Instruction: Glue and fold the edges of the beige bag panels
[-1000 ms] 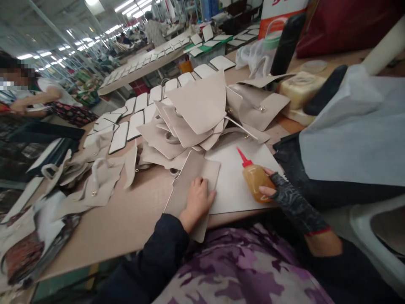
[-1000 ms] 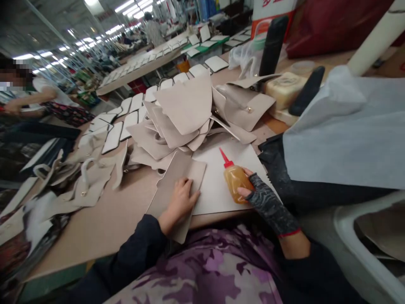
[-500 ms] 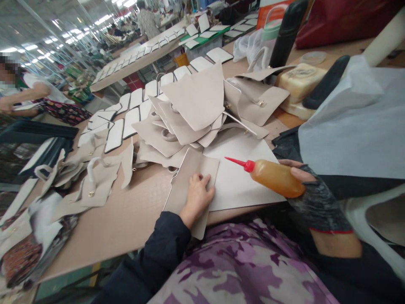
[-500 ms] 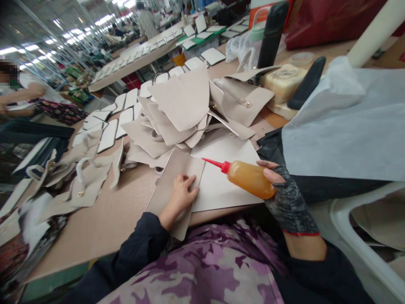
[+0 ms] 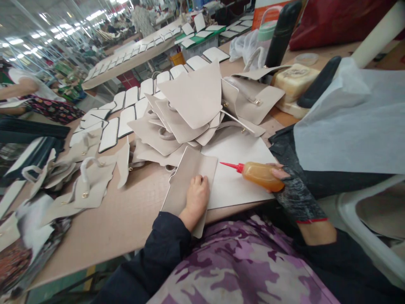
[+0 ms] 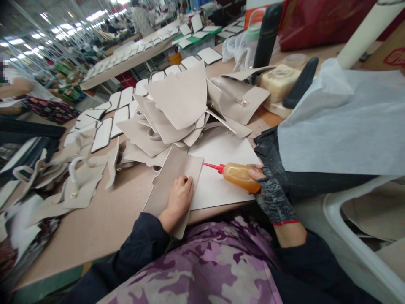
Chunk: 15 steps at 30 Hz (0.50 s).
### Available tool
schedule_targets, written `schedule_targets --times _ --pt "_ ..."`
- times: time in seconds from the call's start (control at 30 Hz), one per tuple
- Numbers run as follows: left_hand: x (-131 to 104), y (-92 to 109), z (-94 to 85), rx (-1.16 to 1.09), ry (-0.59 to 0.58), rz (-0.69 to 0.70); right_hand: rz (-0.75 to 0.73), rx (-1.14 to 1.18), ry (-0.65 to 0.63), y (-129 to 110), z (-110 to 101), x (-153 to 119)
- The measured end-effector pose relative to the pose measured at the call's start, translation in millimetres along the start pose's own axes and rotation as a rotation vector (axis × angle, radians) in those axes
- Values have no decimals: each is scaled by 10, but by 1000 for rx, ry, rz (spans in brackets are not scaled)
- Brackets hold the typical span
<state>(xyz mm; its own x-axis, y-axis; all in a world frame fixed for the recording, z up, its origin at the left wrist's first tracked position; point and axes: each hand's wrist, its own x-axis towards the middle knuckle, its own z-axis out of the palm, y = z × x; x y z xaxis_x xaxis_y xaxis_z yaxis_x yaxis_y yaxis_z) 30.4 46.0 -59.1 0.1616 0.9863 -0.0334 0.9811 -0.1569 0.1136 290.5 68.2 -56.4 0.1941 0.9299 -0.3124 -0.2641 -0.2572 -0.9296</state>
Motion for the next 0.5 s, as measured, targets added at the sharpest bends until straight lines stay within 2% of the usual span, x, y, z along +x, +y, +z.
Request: schedule_targets --times 0.1,0.3,0.5 --pt "-68 -3 -77 -35 -34 28 46 29 -23 38 -3 -13" --pt "-136 -9 -232 -54 -144 -11 74 -6 -39 58 -9 -18" --pt "-145 11 -187 11 -157 -48 40 -80 -25 33 76 -48"
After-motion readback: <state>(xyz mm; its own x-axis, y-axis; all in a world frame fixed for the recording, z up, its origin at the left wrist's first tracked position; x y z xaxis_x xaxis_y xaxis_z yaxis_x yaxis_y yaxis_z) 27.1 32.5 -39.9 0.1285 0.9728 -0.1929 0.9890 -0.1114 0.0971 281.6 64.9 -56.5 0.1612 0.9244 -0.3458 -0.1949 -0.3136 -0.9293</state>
